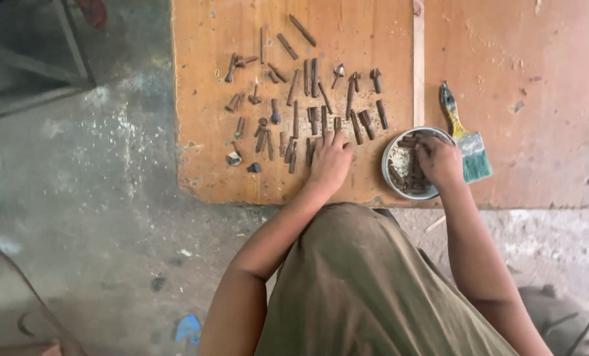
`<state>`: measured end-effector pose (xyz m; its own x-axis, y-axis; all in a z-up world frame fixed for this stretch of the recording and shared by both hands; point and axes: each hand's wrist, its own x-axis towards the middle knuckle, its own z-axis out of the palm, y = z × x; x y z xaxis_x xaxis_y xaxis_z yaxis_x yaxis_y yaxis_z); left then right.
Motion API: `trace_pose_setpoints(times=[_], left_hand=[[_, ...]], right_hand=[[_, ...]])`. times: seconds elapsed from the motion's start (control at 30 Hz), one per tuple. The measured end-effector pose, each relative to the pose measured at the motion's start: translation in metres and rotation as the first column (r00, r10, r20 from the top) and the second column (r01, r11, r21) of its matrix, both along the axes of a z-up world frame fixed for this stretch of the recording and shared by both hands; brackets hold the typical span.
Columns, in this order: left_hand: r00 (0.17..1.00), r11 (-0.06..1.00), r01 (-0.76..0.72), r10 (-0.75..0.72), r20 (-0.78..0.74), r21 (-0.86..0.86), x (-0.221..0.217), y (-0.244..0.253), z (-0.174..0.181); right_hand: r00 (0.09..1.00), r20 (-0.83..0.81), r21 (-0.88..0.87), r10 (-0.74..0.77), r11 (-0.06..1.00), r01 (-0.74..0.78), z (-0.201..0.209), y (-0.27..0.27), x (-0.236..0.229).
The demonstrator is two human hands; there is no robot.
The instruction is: The person sorts small wooden dowels from a wooden board into a metal container. They pick up the dowels by hand and place them into the container, occasionally using a paintbrush to sweep the dowels.
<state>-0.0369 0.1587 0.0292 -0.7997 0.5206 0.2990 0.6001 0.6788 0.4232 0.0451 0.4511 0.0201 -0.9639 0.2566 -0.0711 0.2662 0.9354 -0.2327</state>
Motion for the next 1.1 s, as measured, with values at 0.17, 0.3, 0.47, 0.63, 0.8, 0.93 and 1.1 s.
trace_pose_setpoints(times=[0.17, 0.3, 0.47, 0.63, 0.8, 0.93, 1.1], left_hand=[[0.992, 0.987, -0.088, 0.099, 0.083, -0.132, 0.016, 0.014, 0.022], [0.959, 0.972, -0.188, 0.212, 0.188, -0.141, 0.026, 0.022, 0.044], [0.933, 0.953, -0.286, 0.301, 0.197, -0.101, 0.052, 0.024, 0.034], [0.926, 0.951, -0.288, 0.306, 0.221, -0.107, 0.056, -0.013, 0.034], [0.867, 0.976, -0.206, 0.145, 0.477, 0.077, 0.059, -0.033, 0.032], [0.708, 0.973, -0.117, -0.060, 0.704, 0.200, 0.049, -0.022, 0.099], [0.677, 0.963, -0.171, -0.040, 0.735, 0.210, 0.043, -0.004, 0.126]], right_hand=[[0.975, -0.008, -0.002, 0.222, 0.975, -0.222, 0.029, 0.016, -0.007], [0.866, 0.117, 0.255, 0.486, 0.828, -0.499, 0.029, 0.023, -0.019], [0.780, 0.293, 0.291, 0.553, 0.725, -0.624, 0.002, 0.020, -0.034], [0.739, 0.420, 0.301, 0.527, 0.687, -0.661, 0.058, -0.001, -0.042], [0.788, 0.548, 0.119, 0.279, 0.907, -0.404, 0.109, 0.016, -0.040], [0.980, 0.151, -0.543, 0.129, 0.839, -0.027, 0.094, -0.005, -0.029], [0.962, 0.232, -0.608, 0.143, 0.794, 0.029, 0.178, -0.135, -0.027]])
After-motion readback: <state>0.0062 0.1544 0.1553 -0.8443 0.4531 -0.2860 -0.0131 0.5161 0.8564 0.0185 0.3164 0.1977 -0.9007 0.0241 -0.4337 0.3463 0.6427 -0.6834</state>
